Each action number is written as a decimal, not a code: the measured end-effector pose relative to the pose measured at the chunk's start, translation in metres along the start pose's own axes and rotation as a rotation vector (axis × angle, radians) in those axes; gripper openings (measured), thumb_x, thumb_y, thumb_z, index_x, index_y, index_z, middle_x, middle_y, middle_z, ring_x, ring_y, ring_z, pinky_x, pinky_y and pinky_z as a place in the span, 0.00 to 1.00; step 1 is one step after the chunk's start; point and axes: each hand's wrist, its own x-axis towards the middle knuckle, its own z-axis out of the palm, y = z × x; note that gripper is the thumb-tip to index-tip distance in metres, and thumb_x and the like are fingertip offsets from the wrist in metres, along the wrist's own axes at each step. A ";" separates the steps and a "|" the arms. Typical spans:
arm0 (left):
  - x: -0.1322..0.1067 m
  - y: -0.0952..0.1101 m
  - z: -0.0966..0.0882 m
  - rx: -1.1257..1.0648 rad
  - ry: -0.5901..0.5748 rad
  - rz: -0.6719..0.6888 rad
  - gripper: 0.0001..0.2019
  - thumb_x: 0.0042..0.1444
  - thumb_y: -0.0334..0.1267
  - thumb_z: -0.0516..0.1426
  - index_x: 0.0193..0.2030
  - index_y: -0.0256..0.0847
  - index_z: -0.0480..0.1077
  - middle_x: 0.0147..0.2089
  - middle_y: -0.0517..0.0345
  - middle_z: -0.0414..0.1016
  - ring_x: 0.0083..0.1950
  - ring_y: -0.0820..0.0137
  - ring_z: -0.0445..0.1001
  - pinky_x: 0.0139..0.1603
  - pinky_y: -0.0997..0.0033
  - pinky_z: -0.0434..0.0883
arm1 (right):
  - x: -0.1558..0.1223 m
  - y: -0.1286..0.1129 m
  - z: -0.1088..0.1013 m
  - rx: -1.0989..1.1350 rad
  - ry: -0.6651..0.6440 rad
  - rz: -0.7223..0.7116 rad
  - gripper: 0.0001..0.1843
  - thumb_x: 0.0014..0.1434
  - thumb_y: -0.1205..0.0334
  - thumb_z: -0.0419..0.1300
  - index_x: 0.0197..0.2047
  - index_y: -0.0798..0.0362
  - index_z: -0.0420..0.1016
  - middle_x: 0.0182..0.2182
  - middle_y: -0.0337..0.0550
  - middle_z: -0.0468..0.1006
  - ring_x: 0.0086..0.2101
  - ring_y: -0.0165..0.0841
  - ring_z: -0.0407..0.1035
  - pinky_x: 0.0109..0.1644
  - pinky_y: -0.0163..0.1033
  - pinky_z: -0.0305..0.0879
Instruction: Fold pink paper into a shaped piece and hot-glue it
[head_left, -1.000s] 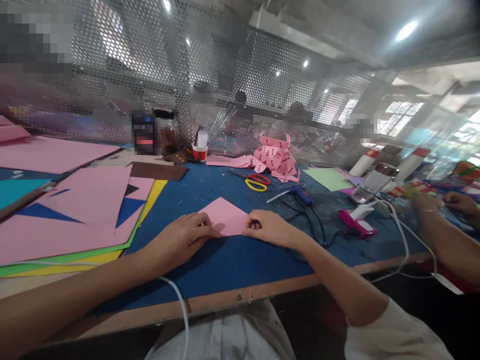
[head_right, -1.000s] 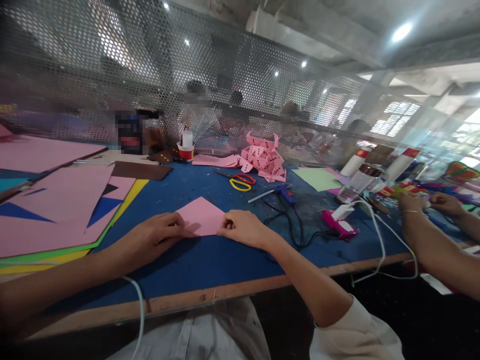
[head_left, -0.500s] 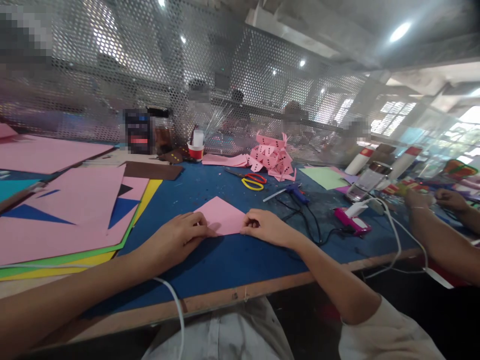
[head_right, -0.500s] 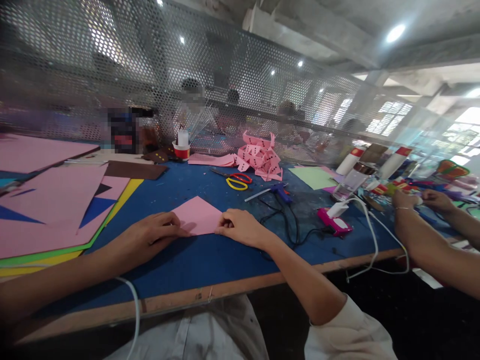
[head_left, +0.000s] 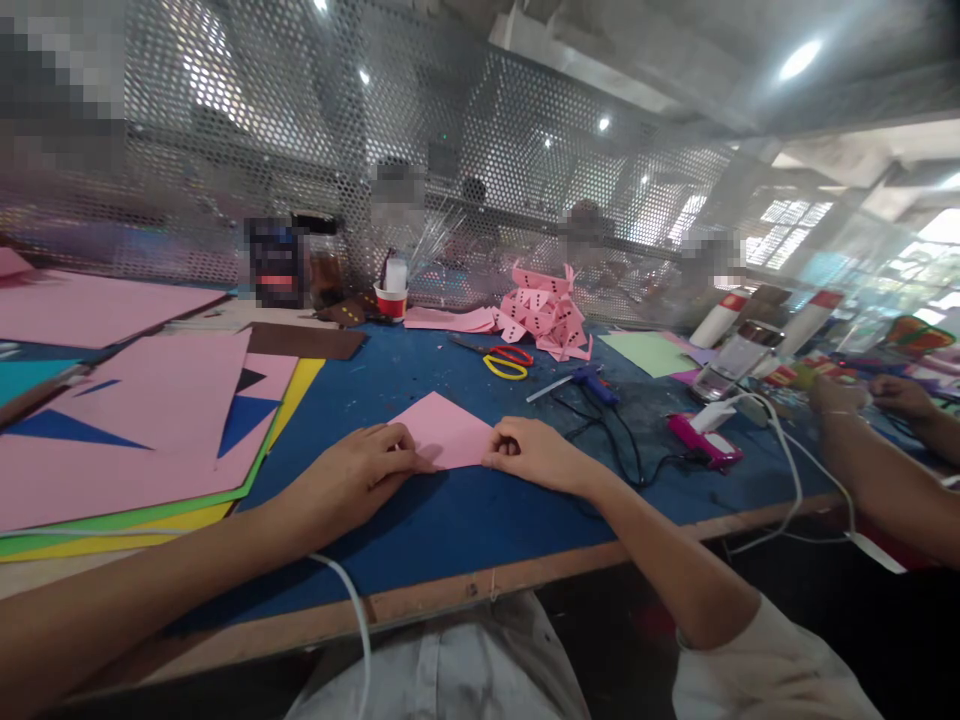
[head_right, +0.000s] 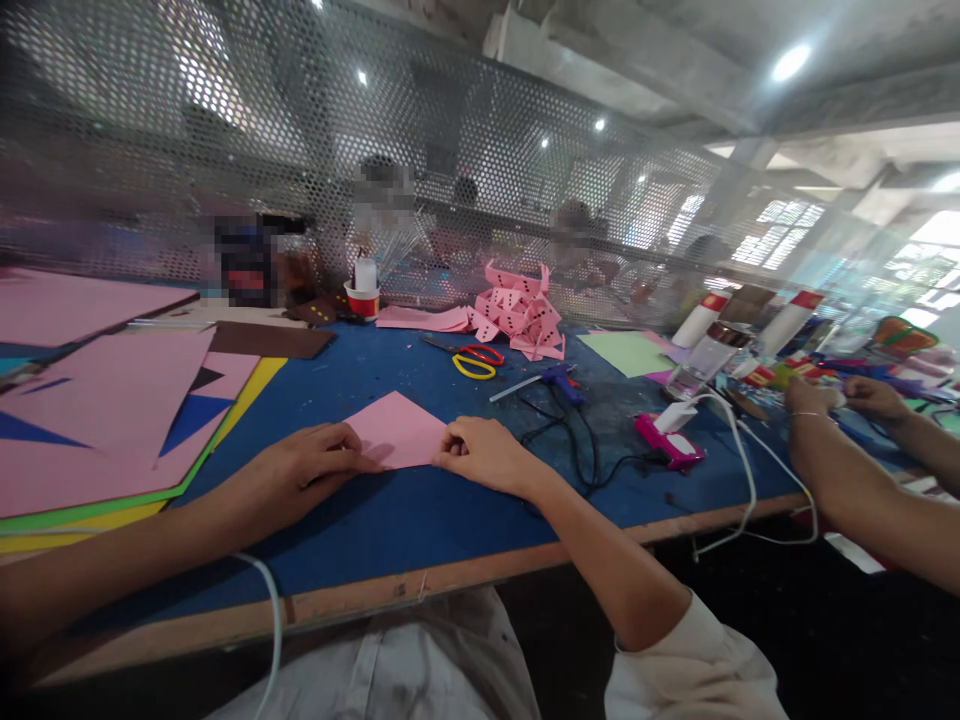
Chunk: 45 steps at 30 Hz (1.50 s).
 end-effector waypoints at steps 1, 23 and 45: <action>0.000 0.000 0.000 0.001 -0.002 -0.001 0.16 0.69 0.35 0.49 0.50 0.50 0.78 0.42 0.54 0.73 0.43 0.66 0.73 0.45 0.68 0.69 | 0.000 0.001 0.000 0.005 0.003 0.004 0.09 0.61 0.57 0.64 0.36 0.53 0.78 0.35 0.40 0.77 0.34 0.30 0.70 0.38 0.34 0.61; -0.001 -0.001 0.000 -0.016 -0.050 -0.025 0.15 0.69 0.34 0.50 0.51 0.50 0.77 0.44 0.55 0.72 0.45 0.65 0.72 0.47 0.66 0.68 | -0.013 0.014 -0.010 0.125 0.021 -0.011 0.10 0.60 0.55 0.67 0.37 0.53 0.79 0.35 0.39 0.77 0.35 0.30 0.71 0.41 0.35 0.64; 0.000 -0.001 -0.001 -0.026 -0.037 -0.020 0.15 0.69 0.35 0.49 0.51 0.51 0.77 0.44 0.56 0.72 0.44 0.65 0.72 0.45 0.67 0.68 | -0.013 0.016 -0.009 0.090 0.048 0.065 0.09 0.60 0.56 0.66 0.35 0.53 0.78 0.34 0.39 0.77 0.33 0.30 0.70 0.38 0.35 0.62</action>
